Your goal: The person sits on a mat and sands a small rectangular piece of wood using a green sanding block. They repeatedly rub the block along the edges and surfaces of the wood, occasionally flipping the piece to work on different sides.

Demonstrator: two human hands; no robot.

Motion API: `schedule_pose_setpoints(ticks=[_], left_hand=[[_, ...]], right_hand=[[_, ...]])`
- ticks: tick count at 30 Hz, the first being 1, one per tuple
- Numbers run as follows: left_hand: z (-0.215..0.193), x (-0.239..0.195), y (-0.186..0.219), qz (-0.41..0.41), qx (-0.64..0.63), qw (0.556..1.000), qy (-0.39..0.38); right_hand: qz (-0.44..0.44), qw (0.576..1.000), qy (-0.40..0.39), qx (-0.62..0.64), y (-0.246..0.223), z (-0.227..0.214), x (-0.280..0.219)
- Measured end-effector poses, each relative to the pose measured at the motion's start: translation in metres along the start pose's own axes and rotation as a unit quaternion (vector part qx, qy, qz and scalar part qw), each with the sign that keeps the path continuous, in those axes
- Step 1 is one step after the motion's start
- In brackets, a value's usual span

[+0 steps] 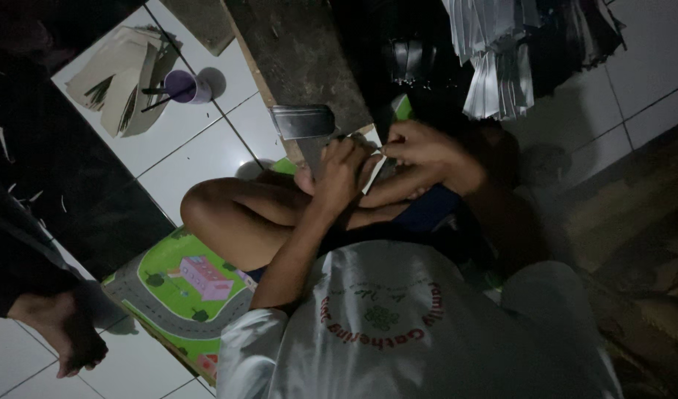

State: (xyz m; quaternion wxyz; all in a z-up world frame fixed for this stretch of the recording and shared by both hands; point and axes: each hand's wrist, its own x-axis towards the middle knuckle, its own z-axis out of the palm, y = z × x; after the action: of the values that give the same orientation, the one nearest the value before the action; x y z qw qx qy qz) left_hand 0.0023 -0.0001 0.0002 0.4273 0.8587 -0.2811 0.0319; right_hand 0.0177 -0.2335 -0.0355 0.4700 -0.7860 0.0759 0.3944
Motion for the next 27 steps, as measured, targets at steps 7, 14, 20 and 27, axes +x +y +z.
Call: schedule_pose_setpoints(ticks=[7,14,20,27], left_hand=[[0.000,0.001,-0.005,-0.010,0.001,0.999,-0.036],[0.001,-0.001,-0.010,0.005,-0.003,0.999,-0.050],[-0.001,0.001,-0.006,0.015,-0.033,0.999,-0.008],[0.005,0.000,-0.007,0.002,-0.026,1.000,-0.009]], right_hand=[[-0.016,0.983,-0.135,0.121,0.006,-0.025,0.017],[0.012,0.993,-0.120,0.019,-0.006,-0.019,0.021],[0.053,0.998,-0.045,0.003,-0.015,-0.008,-0.001],[-0.034,0.983,-0.132,0.121,0.003,-0.023,0.011]])
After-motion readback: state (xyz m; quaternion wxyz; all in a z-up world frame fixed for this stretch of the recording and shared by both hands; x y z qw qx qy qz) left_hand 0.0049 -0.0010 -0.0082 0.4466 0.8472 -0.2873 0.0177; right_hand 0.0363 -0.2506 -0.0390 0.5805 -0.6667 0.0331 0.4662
